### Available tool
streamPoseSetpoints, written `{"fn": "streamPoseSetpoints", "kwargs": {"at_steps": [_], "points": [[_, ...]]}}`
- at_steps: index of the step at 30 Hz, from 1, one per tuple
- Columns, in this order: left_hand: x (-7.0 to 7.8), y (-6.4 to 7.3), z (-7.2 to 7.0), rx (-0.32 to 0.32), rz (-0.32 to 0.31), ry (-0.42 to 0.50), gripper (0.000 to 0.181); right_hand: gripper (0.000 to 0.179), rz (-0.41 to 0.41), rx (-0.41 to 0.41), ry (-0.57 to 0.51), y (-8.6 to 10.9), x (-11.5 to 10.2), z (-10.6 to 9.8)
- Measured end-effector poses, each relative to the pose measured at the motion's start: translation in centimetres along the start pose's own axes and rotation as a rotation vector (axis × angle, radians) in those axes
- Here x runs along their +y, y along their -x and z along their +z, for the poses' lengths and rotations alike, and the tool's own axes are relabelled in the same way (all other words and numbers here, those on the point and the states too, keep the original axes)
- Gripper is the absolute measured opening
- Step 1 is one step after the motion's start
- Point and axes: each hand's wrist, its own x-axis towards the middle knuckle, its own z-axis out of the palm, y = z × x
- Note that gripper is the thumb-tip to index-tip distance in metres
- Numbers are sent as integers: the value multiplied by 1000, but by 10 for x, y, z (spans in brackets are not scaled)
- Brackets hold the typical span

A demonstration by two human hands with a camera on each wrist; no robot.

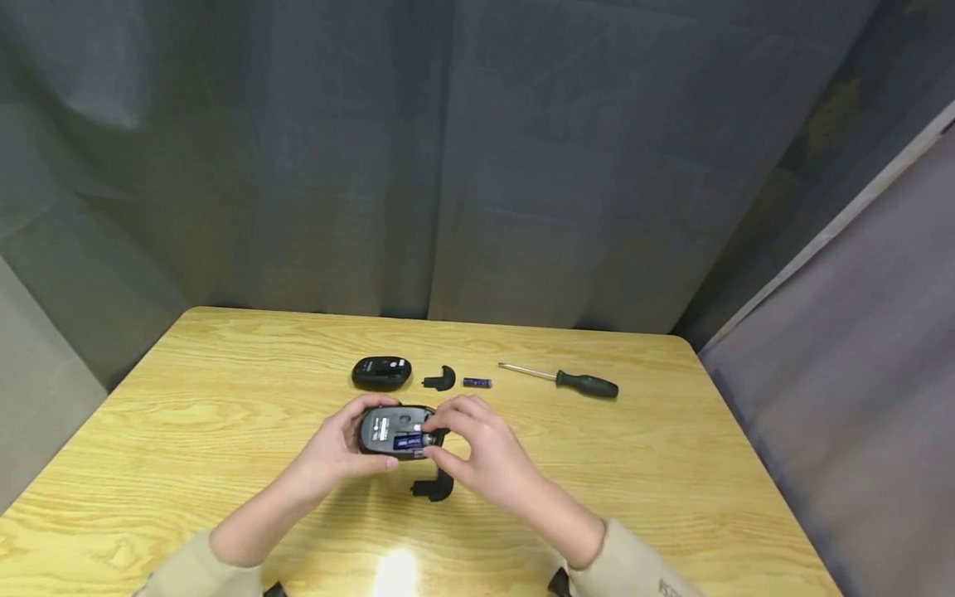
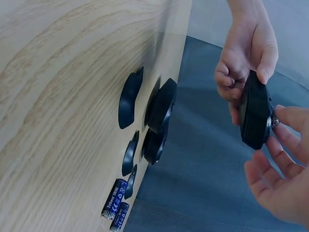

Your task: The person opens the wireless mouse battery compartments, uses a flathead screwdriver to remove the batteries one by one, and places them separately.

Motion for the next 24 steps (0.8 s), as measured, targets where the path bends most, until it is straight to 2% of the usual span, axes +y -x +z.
{"fn": "streamPoseSetpoints", "kwargs": {"at_steps": [7, 12, 18, 24], "points": [[-2, -1, 0, 0, 6, -14, 72, 18, -57, 43, 37, 0, 3, 5], [-1, -1, 0, 9, 3, -25, 72, 17, -81, 46, 54, 0, 5, 6], [0, 0, -2, 21, 16, -41, 73, 17, -112, 44, 24, -2, 5, 2], [0, 1, -4, 28, 1, -34, 74, 19, -154, 70, -19, -2, 6, -5]]}}
